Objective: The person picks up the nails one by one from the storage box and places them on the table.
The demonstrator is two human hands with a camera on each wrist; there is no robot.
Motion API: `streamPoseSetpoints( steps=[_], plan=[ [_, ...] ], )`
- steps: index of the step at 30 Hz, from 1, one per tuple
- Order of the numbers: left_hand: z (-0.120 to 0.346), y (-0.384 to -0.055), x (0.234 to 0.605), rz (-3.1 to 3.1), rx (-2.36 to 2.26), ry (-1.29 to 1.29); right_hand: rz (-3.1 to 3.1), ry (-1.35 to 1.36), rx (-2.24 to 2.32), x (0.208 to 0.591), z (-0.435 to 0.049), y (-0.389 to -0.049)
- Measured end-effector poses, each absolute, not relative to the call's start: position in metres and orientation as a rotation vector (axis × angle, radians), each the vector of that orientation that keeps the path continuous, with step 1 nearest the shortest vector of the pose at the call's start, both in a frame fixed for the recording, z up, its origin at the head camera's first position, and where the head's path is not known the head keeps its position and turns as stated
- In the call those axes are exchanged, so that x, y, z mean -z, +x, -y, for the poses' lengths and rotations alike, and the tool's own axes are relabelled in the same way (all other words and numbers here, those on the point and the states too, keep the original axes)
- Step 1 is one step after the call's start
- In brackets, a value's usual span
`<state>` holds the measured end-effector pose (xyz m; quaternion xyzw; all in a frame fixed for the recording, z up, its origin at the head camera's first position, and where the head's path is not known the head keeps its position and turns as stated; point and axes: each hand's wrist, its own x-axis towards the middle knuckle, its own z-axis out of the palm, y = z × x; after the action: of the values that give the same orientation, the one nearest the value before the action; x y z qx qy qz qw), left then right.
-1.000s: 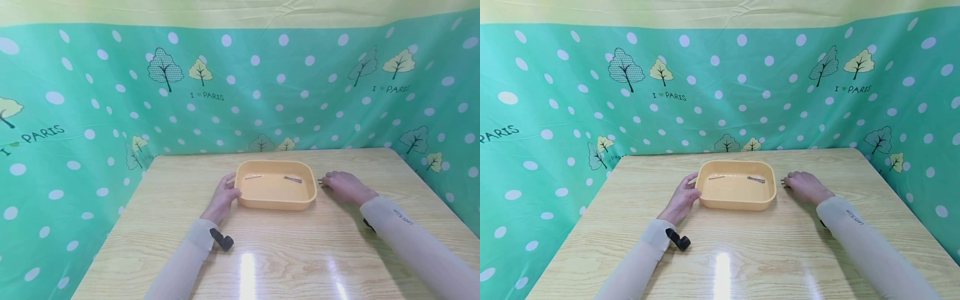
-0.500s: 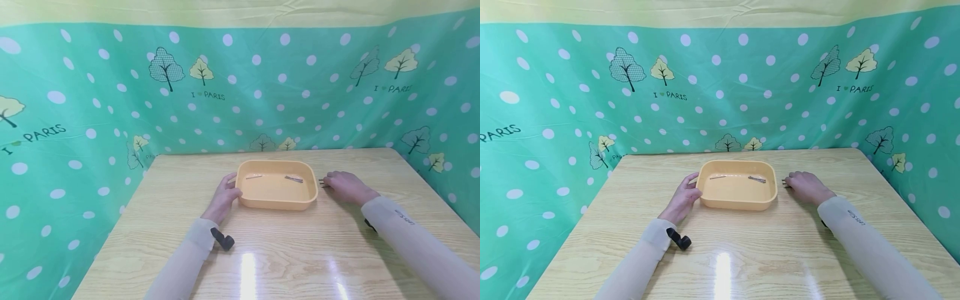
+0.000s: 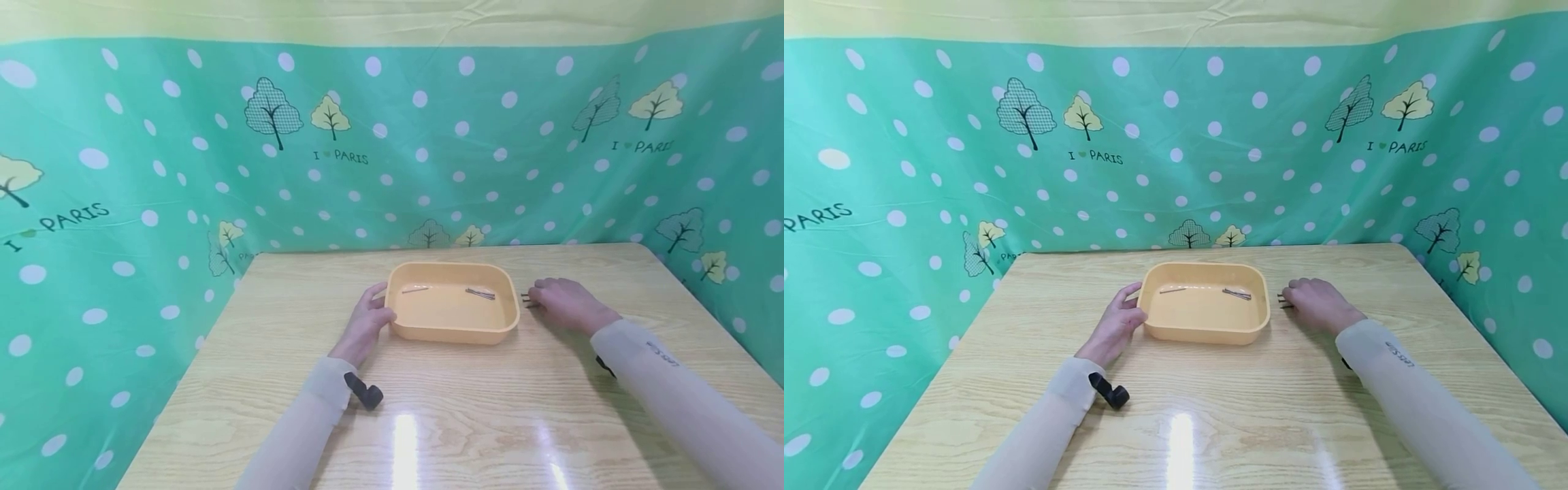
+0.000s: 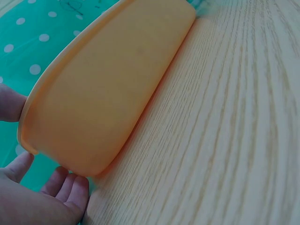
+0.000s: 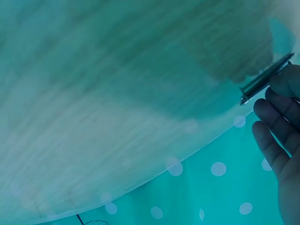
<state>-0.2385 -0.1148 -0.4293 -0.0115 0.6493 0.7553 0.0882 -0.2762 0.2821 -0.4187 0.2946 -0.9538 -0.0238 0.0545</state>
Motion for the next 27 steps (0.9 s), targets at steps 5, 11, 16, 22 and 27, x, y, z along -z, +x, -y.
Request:
streamPoseSetpoints(
  steps=[5, 11, 16, 22, 27],
  plan=[
    [0.115, -0.239, 0.429, -1.939, -2.239, -0.042, 2.856, 0.942, 0.085, 0.41, -0.278, -0.279],
    [0.116, -0.239, 0.43, -1.917, -2.245, -0.016, 2.82, 0.969, 0.086, 0.398, -0.271, -0.286],
    [0.116, -0.239, 0.43, -1.92, -2.248, -0.013, 2.798, 0.985, 0.061, 0.388, -0.26, -0.292],
    [0.116, -0.239, 0.43, -1.923, -2.238, -0.022, 2.782, 1.004, 0.089, 0.373, -0.245, -0.296],
    [0.115, -0.238, 0.429, -1.934, -2.252, -0.037, 2.751, 1.046, 0.134, 0.363, -0.233, -0.299]
  ],
)
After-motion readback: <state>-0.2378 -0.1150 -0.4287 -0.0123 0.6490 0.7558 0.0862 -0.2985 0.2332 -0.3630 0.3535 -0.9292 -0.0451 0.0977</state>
